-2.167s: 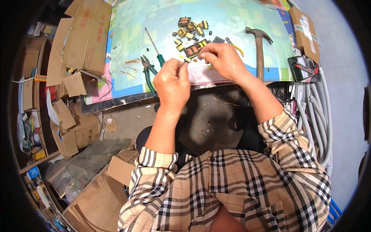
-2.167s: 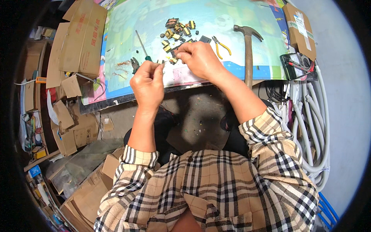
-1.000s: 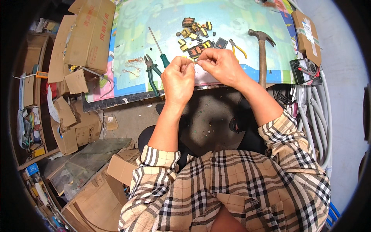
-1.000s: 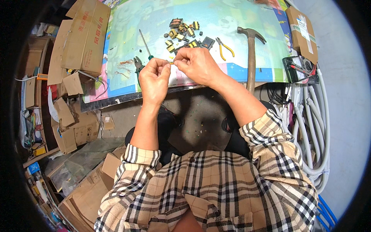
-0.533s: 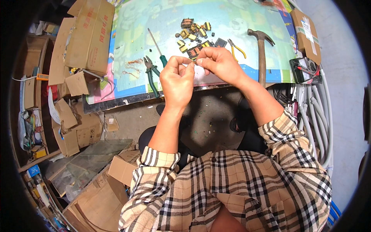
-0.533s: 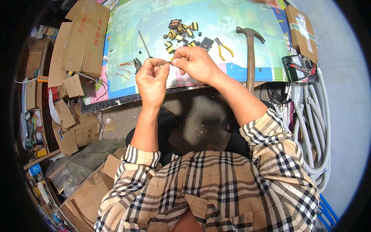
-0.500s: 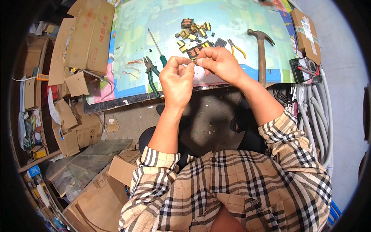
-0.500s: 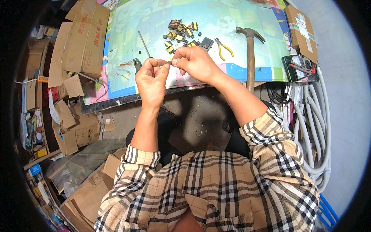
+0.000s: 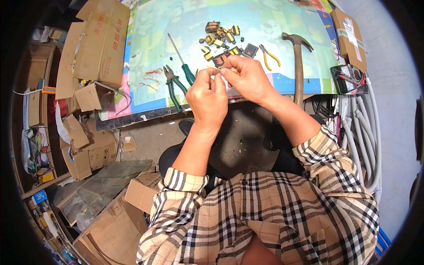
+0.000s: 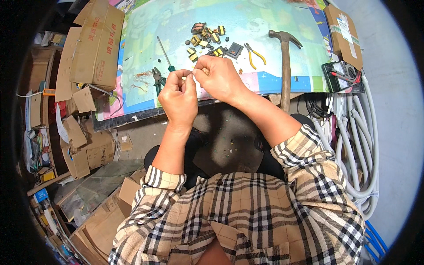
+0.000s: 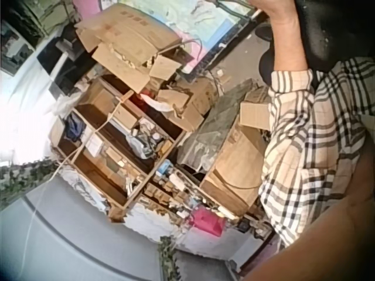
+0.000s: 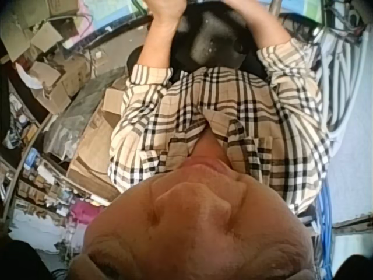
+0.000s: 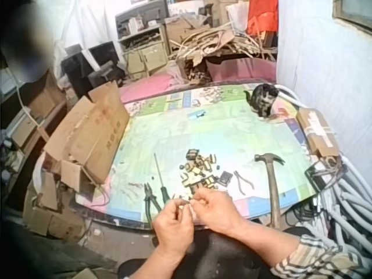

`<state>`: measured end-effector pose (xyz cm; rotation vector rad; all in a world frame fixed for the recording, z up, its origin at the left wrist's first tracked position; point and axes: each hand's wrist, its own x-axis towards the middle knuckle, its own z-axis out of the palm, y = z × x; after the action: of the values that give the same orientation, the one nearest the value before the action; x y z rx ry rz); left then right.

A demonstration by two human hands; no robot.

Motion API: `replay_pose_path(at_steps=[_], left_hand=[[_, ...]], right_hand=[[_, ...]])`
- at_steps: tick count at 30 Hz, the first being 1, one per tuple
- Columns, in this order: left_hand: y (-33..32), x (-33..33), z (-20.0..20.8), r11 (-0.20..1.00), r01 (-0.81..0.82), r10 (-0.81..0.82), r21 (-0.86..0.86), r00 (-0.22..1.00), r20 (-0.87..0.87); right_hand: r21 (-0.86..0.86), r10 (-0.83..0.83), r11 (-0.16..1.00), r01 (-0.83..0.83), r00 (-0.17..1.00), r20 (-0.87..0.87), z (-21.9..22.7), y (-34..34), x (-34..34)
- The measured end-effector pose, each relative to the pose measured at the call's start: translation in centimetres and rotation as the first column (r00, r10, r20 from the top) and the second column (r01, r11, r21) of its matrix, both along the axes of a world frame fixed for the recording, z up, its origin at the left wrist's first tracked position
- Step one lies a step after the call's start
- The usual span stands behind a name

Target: The person sits on the floor and assembles small electronic components on a low table. They use pliers and a hammer to manipulate and separate parts, then connect wires by hand to the components.

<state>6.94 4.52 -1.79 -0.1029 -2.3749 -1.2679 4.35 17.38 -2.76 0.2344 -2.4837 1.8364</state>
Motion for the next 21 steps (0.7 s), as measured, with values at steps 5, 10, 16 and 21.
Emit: replay_pose_path(at_steps=[5,10,16,21], left_hand=[[0.7,0.0,0.3,0.996,-0.08,0.079,0.044,0.996,0.026],[0.7,0.2,0.7,0.995,-0.07,0.067,0.067,0.997,0.043],[0.8,0.3,0.3,0.991,-0.035,0.035,0.131,0.999,0.001],[0.1,-0.2,-0.2,0.965,0.026,-0.047,0.259,0.996,0.073]], right_hand=[[-0.072,-0.026,0.997,0.029,0.999,0.04,0.3,-0.2,0.0],[-0.175,0.074,0.982,-0.065,0.996,0.049,0.4,0.1,-0.2],[-0.173,0.132,0.977,-0.125,0.991,0.026,0.6,0.0,0.1],[-0.092,0.179,0.98,-0.176,0.983,0.033,1.3,0.7,0.0]])
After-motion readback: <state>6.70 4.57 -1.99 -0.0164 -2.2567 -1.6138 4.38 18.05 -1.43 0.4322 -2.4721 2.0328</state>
